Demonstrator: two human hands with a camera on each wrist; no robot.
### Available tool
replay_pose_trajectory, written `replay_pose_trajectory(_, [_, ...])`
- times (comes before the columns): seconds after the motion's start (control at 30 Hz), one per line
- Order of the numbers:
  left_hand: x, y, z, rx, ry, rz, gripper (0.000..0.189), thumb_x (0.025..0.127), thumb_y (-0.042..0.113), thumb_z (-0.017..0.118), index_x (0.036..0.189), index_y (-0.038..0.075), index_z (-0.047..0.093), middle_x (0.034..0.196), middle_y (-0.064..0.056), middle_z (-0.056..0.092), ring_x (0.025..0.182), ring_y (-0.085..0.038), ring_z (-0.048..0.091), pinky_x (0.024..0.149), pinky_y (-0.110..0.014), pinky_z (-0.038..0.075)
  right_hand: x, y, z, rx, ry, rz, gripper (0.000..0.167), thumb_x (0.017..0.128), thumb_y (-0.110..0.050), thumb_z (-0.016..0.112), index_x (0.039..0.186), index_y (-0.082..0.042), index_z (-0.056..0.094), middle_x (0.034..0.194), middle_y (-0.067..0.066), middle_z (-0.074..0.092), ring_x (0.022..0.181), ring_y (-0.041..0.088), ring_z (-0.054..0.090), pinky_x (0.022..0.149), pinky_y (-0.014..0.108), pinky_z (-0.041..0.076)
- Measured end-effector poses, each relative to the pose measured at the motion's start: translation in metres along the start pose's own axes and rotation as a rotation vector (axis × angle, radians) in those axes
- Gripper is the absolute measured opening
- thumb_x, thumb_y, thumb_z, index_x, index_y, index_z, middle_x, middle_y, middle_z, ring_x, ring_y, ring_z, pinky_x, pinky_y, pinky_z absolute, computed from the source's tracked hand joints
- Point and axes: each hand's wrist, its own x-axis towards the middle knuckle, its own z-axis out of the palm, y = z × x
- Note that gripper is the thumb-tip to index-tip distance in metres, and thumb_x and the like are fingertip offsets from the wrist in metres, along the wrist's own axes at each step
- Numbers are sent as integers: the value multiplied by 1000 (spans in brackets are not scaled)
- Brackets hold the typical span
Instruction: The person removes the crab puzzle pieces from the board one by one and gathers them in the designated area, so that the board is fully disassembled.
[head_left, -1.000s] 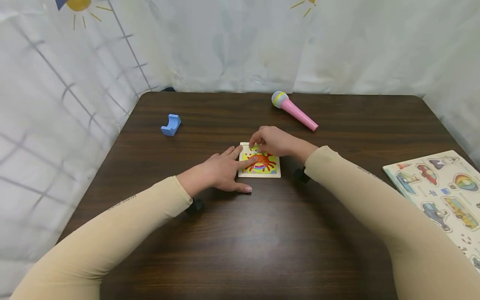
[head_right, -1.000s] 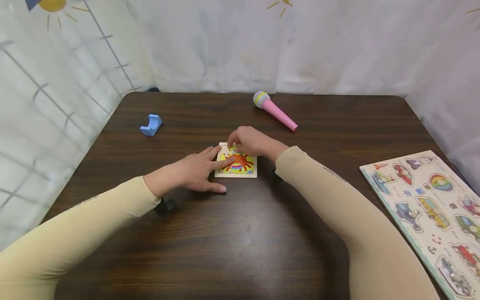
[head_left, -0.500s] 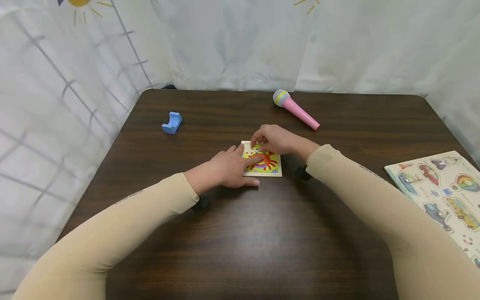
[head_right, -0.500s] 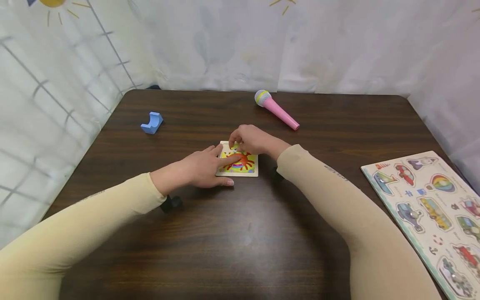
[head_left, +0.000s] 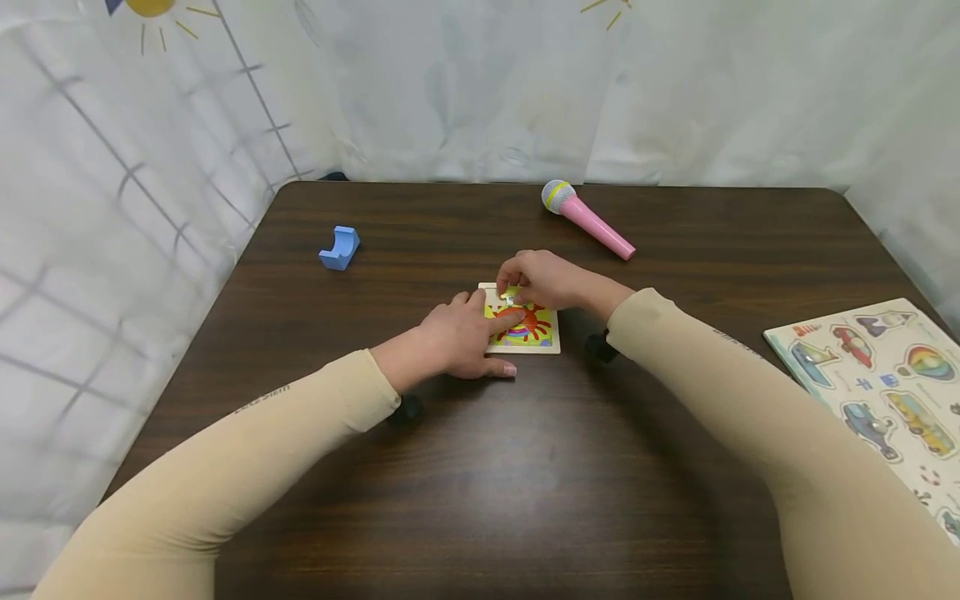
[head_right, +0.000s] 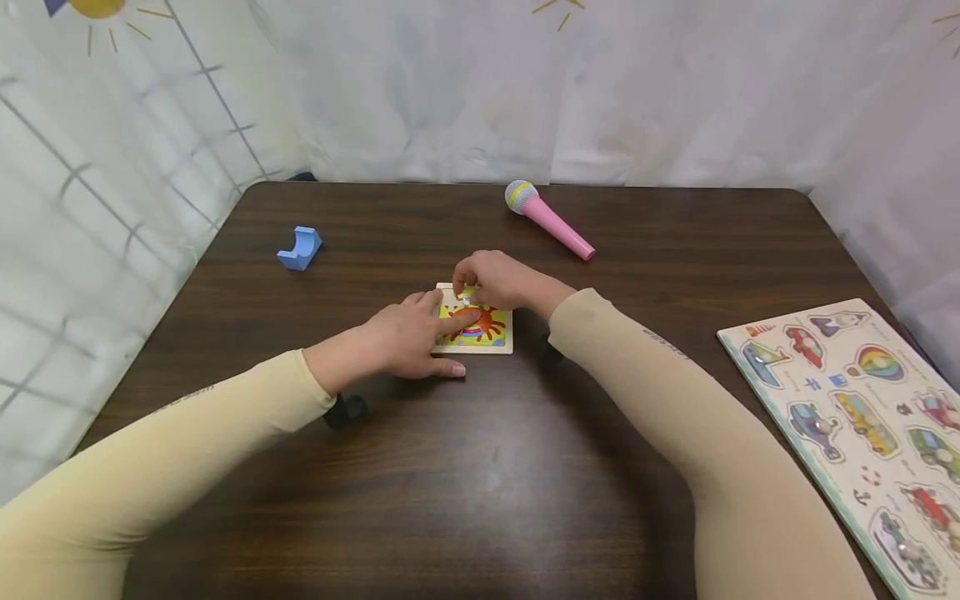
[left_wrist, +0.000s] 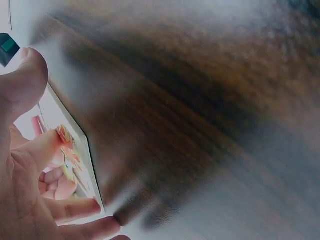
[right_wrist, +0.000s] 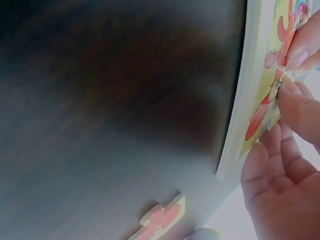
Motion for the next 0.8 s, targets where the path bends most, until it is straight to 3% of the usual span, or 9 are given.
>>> replay_pose_trajectory(0.33, [8, 5, -1, 28, 31, -6, 81, 92, 73, 53, 162, 42, 24, 152, -26, 39, 130, -42, 48, 96, -52, 52, -1, 6, 1, 81, 18, 39, 26, 93, -4, 73, 119, -7, 72, 111, 11, 71, 102, 26, 62, 96, 39, 53])
replay_pose_trajectory(0.53, [14, 14, 2, 52, 74, -25, 84, 92, 75, 51, 163, 42, 20, 155, -27, 36, 130, -44, 45, 94, -49, 54, -1, 9, 3, 121, 15, 34, 27, 93, -4, 73, 120, -6, 73, 110, 11, 72, 99, 25, 63, 90, 36, 55])
replay_pose_trajectory(0.8, [15, 13, 2, 40, 86, -38, 87, 89, 75, 56, 162, 42, 22, 154, -25, 34, 132, -44, 40, 97, -50, 52, -2, 8, -1, 146, 45, 25, 31, 92, -3, 74, 123, -7, 72, 106, 9, 73, 94, 22, 62, 83, 33, 54])
